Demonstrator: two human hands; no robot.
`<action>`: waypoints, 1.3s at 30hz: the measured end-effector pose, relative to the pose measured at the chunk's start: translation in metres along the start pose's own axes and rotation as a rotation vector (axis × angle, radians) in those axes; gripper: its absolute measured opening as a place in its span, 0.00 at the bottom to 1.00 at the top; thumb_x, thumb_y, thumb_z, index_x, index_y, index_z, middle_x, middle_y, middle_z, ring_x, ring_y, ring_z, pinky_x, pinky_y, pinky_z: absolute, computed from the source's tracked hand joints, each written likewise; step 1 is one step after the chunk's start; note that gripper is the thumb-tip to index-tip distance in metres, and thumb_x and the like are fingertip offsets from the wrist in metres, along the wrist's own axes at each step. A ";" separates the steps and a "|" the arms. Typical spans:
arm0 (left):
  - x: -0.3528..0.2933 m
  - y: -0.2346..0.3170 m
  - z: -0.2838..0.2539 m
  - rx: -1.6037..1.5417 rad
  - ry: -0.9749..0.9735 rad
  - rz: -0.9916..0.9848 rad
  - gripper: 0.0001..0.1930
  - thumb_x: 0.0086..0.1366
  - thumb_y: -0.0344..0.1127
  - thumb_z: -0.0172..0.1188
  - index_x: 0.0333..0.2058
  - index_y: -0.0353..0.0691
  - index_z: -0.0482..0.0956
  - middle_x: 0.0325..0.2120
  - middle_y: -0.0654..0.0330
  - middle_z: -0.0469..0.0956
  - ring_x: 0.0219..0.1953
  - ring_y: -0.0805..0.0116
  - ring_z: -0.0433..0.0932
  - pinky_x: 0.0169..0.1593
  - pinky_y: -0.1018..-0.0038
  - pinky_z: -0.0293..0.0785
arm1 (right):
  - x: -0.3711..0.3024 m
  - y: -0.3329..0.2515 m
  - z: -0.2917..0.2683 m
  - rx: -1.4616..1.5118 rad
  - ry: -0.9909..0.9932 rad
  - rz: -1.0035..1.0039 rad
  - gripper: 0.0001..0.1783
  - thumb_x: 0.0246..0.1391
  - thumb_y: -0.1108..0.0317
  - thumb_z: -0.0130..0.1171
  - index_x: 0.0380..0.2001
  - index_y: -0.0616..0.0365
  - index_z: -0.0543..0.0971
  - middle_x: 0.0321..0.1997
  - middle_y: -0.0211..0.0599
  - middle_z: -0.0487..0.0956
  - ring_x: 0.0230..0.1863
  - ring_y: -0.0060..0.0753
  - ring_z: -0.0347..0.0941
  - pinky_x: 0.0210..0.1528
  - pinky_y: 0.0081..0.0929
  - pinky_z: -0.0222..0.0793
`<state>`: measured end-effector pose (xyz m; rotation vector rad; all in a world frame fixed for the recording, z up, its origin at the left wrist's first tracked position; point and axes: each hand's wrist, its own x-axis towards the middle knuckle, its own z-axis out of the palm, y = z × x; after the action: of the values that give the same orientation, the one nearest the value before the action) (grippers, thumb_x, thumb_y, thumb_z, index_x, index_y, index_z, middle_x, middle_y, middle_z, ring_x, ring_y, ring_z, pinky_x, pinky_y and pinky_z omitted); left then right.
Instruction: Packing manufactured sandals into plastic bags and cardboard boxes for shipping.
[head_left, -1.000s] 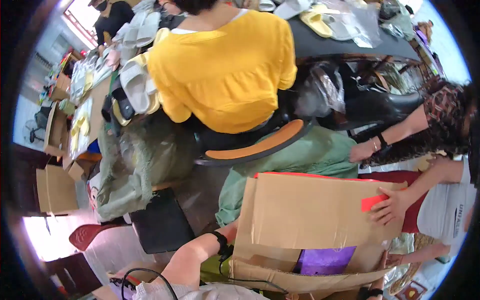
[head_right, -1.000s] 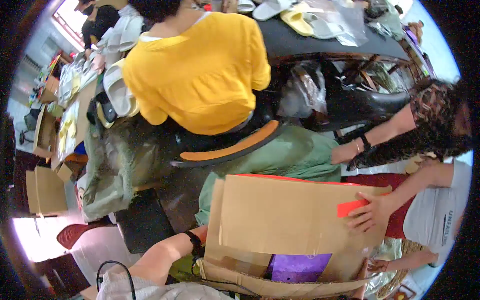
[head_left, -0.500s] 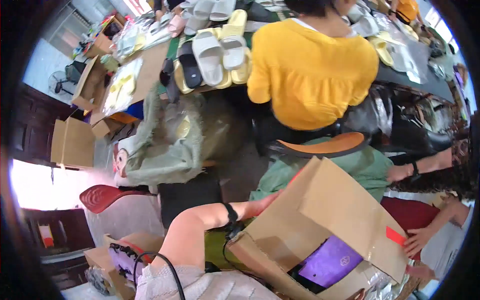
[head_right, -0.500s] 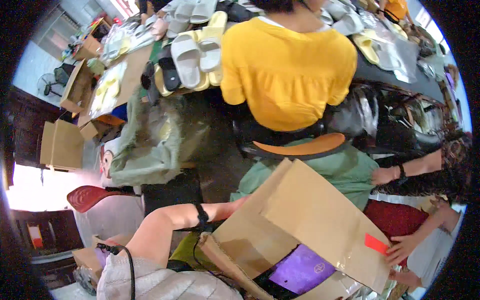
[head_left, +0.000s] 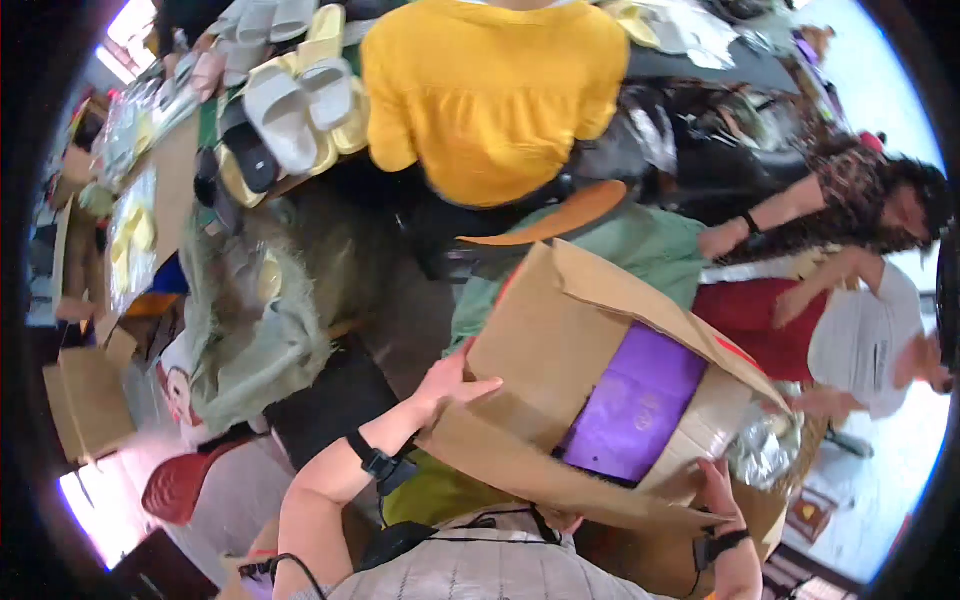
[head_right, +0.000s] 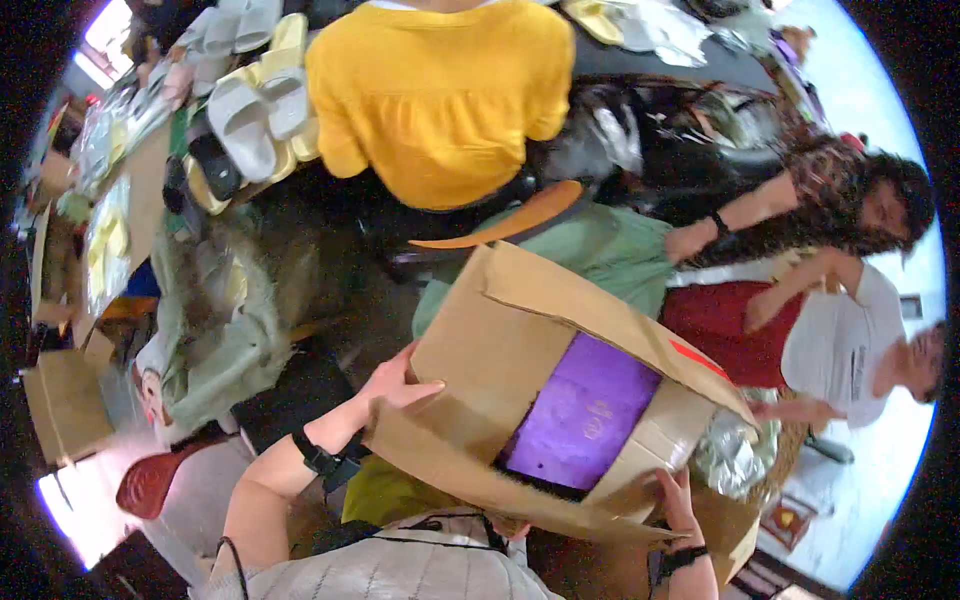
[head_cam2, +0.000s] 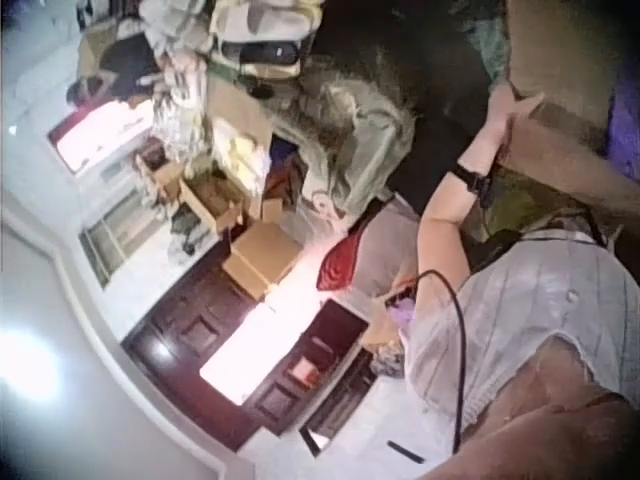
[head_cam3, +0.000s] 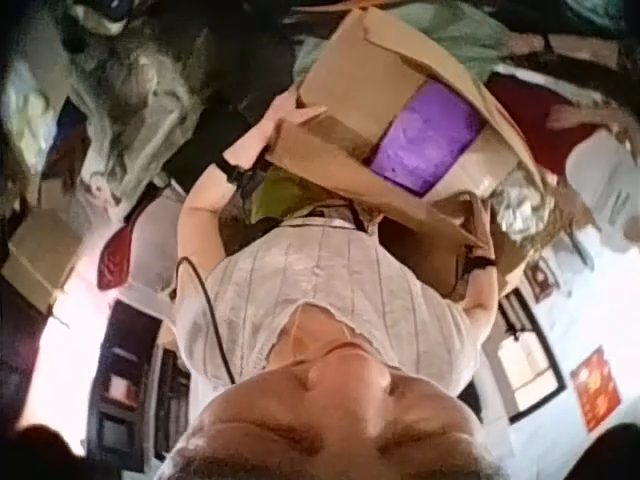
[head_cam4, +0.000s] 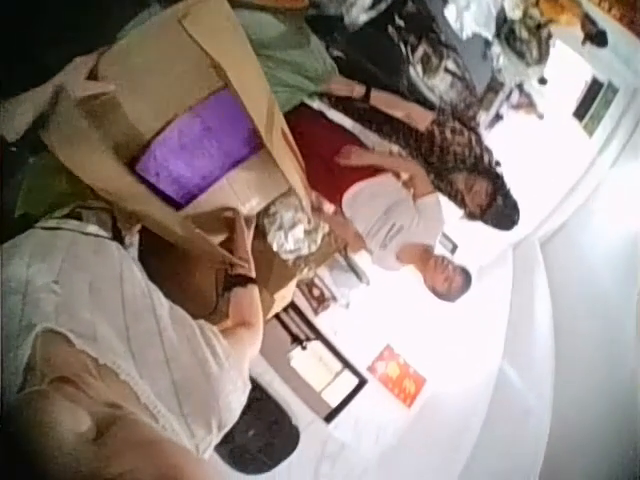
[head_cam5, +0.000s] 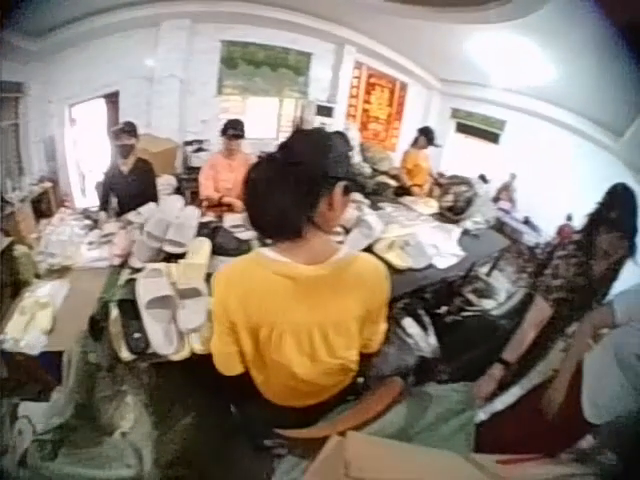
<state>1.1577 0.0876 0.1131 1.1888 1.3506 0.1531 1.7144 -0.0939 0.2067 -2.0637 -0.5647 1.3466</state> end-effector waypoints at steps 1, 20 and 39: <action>0.008 -0.001 0.006 -0.011 0.030 0.013 0.63 0.45 0.61 0.74 0.71 0.36 0.48 0.63 0.37 0.65 0.64 0.43 0.66 0.63 0.57 0.68 | 0.000 -0.003 -0.007 -0.034 0.010 -0.120 0.44 0.55 0.72 0.64 0.70 0.57 0.53 0.64 0.40 0.67 0.60 0.36 0.67 0.60 0.31 0.66; -0.025 0.077 0.015 0.769 -0.168 0.189 0.75 0.40 0.81 0.64 0.73 0.41 0.33 0.64 0.15 0.22 0.68 0.16 0.28 0.72 0.44 0.40 | -0.039 -0.112 0.096 -1.498 -0.408 -1.012 0.30 0.48 0.40 0.63 0.35 0.59 0.80 0.53 0.47 0.71 0.66 0.53 0.59 0.69 0.63 0.50; -0.008 0.147 0.120 0.896 0.032 -0.381 0.73 0.47 0.64 0.71 0.70 0.32 0.24 0.70 0.26 0.28 0.70 0.22 0.37 0.65 0.36 0.56 | -0.067 -0.164 -0.005 -1.259 0.229 -0.130 0.33 0.52 0.61 0.59 0.59 0.66 0.67 0.35 0.57 0.83 0.41 0.64 0.79 0.50 0.52 0.72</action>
<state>1.3274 0.0815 0.1972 1.6097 1.7063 -0.7842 1.6888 -0.0188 0.3654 -2.9550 -1.6986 0.6311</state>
